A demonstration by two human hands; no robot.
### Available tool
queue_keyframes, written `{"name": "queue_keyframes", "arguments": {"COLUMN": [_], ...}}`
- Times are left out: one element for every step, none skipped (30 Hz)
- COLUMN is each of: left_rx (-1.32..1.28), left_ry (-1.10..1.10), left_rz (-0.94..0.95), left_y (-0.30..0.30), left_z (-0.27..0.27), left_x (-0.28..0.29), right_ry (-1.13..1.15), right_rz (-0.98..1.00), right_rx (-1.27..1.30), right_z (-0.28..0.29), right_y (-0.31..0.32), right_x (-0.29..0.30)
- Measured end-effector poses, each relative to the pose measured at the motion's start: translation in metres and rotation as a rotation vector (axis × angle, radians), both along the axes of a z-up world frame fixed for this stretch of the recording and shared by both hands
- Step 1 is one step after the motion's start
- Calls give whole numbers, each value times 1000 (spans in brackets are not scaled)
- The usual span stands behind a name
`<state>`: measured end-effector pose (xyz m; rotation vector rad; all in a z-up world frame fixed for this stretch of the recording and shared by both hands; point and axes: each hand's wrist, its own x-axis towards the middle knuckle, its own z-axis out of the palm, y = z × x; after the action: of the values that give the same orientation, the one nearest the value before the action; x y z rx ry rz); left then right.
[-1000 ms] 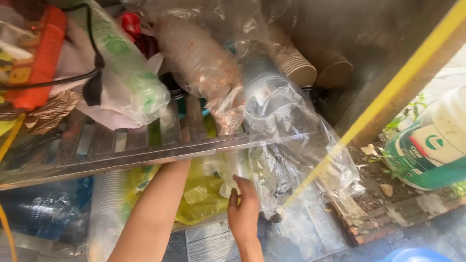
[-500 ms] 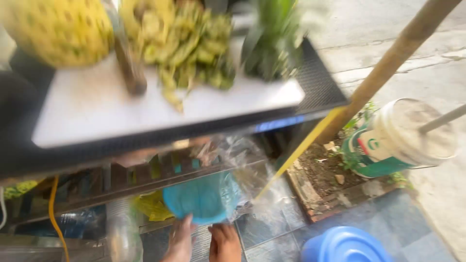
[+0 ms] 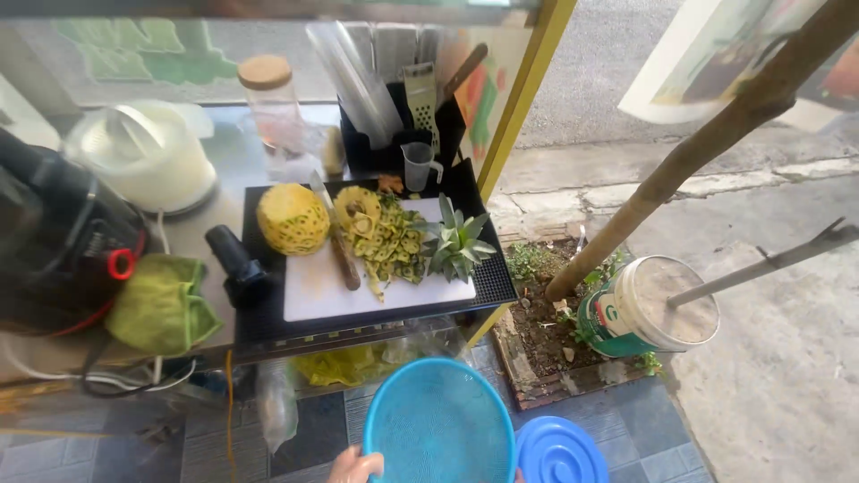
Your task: Peeling and cutting a pineapple on a cutting board at a juice stall counter.
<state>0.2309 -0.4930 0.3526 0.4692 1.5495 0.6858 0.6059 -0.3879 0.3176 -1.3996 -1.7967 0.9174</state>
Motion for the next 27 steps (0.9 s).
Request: {"name": "queue_keyframes", "arguments": {"left_rx": [-4, -3, -1, 0, -15, 150, 323, 314, 444, 575, 578, 654, 729, 731, 676, 613, 621, 761, 891, 891, 929, 965, 957, 1055, 1161, 1161, 1142], "left_ry": [-24, -27, 68, 163, 158, 432, 706, 703, 782, 857, 849, 916, 981, 972, 1052, 1128, 1119, 1020, 913, 894, 865, 835, 830, 777, 722, 716, 514], "left_rz": [-8, -4, -105, -206, -208, -222, -243, -254, -222, -186, -200, -239, -282, -301, -522, -743, -778, -775, -765, -800, -747, -695, -714, -680, -635, -648, -655], "left_y": [30, 52, 65, 66, 84, 98, 108, 129, 155, 183, 206, 231, 256, 272, 289, 306, 326, 346, 365, 355, 359, 363, 352, 341, 336, 325, 310], "left_z": [50, 118, 184, 248, 303, 358, 413, 434, 453, 471, 485, 498, 511, 527, 541, 553, 510, 467, 424, 413, 407, 402, 406, 409, 413, 424, 435], "left_x": [-6, -17, -23, -23, -23, -22, -24, -24, -21, -17, -13, -8, -2, 0, 0, 1, -4, -9, -12, -15, -16, -18, -20, -24, -26, -29, -28], "right_ry": [113, 110, 228, 346, 341, 430, 525, 526, 528, 530, 533, 546, 562, 567, 619, 671, 688, 739, 787, 799, 847, 896, 903, 945, 986, 992, 1002], "right_rz": [-92, -88, -183, -276, -281, -392, -508, -519, -575, -632, -649, -663, -682, -702, -734, -767, -798, -830, -864, -899, -943, -987, -1003, -1048, -1088, -1100, -1118], "right_rx": [-157, -156, -315, -475, -489, -663, -833, -843, -891, -939, -938, -937, -940, -942, -966, -988, -992, -999, -1006, -1013, -982, -950, -961, -973, -973, -973, -960], "right_z": [11, 23, 31, 36, 73, 107, 136, 185, 233, 280, 285, 290, 295, 303, 307, 309, 308, 306, 308, 303, 298, 293, 290, 288, 284, 287, 292], "right_y": [-2, -3, -7, -10, -22, -31, -40, -44, -42, -37, -34, -30, -27, -23, -18, -12, -15, -17, -21, -34, -29, -23, -29, -35, -34, -26, -21], "right_x": [6, 12, 13, 14, 9, 2, -9, -31, -50, -69, -77, -85, -94, -103, -117, -131, -143, -154, -164, -175, -179, -183, -192, -202, -209, -216, -217]}}
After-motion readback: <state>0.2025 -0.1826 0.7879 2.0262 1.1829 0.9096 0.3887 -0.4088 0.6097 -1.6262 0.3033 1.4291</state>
